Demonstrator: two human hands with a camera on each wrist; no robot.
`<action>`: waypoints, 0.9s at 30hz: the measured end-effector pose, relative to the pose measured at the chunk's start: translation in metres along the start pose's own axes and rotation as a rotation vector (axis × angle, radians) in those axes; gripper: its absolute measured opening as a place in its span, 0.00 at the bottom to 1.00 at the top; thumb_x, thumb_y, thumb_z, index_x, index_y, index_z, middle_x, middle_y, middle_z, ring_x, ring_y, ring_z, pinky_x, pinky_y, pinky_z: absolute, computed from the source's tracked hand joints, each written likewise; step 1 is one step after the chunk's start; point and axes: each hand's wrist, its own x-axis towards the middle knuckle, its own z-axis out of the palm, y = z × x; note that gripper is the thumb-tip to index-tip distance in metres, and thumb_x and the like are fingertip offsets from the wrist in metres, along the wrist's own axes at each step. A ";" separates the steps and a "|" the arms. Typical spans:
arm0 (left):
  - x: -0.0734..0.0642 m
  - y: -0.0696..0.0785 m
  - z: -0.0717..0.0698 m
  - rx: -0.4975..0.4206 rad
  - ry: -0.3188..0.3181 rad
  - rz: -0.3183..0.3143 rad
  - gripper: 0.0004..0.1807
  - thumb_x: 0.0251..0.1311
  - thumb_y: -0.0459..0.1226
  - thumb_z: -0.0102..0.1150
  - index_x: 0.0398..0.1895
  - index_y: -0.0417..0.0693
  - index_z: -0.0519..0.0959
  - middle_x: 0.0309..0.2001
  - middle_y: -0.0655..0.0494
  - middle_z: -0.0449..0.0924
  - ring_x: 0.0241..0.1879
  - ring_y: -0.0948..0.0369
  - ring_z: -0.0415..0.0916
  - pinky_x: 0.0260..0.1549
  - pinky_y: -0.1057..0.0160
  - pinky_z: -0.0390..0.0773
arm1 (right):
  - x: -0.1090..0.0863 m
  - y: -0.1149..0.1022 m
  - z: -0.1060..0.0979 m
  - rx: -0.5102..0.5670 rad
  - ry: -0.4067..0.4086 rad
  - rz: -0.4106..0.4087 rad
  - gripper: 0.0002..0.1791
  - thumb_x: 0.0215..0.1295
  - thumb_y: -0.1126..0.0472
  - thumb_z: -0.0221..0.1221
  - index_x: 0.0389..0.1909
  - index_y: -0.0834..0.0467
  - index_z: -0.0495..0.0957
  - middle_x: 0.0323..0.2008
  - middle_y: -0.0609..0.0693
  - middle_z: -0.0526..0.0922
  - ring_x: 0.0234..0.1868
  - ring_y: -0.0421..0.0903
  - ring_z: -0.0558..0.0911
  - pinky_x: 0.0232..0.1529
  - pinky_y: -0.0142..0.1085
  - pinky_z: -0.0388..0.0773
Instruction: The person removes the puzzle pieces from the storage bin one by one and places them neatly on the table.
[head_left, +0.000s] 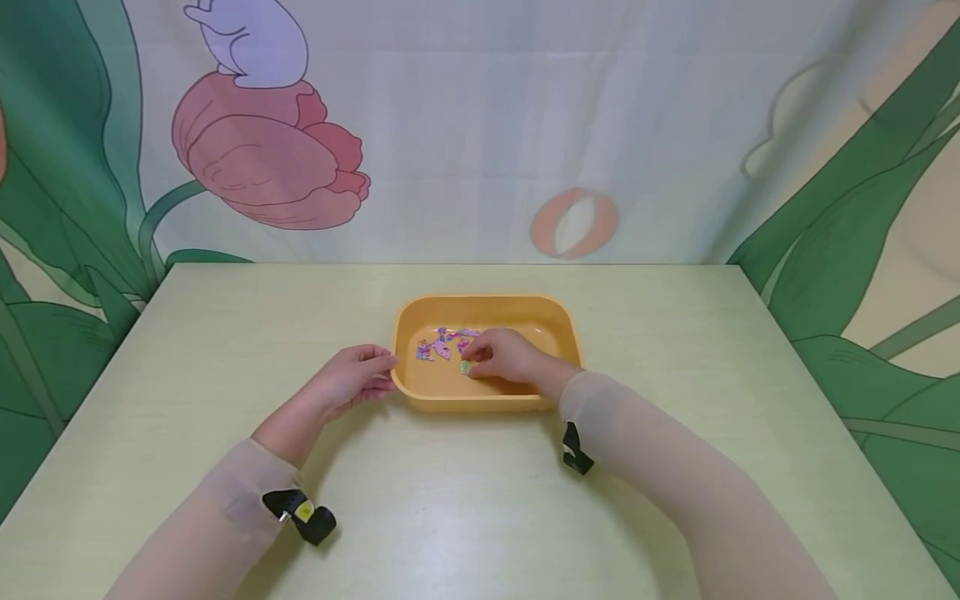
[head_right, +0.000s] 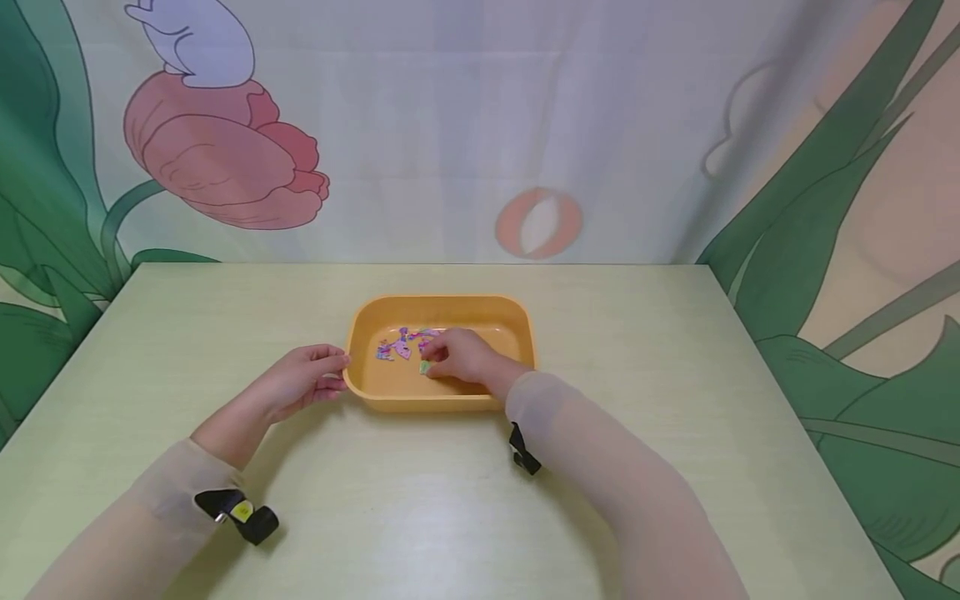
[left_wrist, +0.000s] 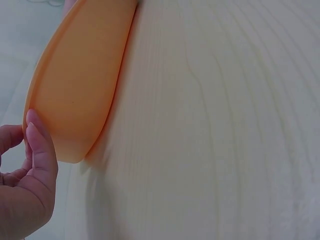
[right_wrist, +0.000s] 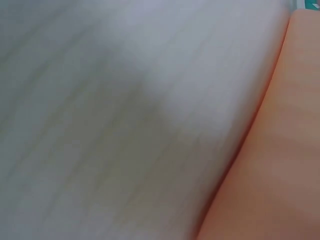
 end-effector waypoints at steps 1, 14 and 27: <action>0.000 0.000 0.000 -0.001 0.002 -0.002 0.18 0.68 0.36 0.48 0.53 0.28 0.65 0.36 0.47 0.76 0.33 0.59 0.79 0.34 0.66 0.79 | 0.000 0.000 0.000 -0.014 0.005 -0.007 0.11 0.54 0.62 0.67 0.39 0.59 0.83 0.32 0.48 0.78 0.36 0.43 0.73 0.41 0.32 0.71; -0.004 -0.001 0.000 -0.002 0.006 0.003 0.19 0.68 0.36 0.48 0.54 0.29 0.65 0.37 0.46 0.76 0.32 0.60 0.78 0.34 0.66 0.79 | 0.001 -0.005 0.002 -0.105 0.019 -0.028 0.11 0.54 0.57 0.67 0.37 0.58 0.84 0.31 0.46 0.78 0.34 0.43 0.73 0.39 0.32 0.71; -0.006 -0.002 -0.001 0.043 0.024 0.022 0.19 0.68 0.36 0.49 0.52 0.28 0.67 0.36 0.46 0.77 0.32 0.60 0.79 0.33 0.66 0.79 | -0.008 -0.006 -0.010 -0.032 0.136 -0.119 0.14 0.54 0.58 0.67 0.42 0.58 0.83 0.32 0.47 0.79 0.30 0.43 0.73 0.30 0.31 0.71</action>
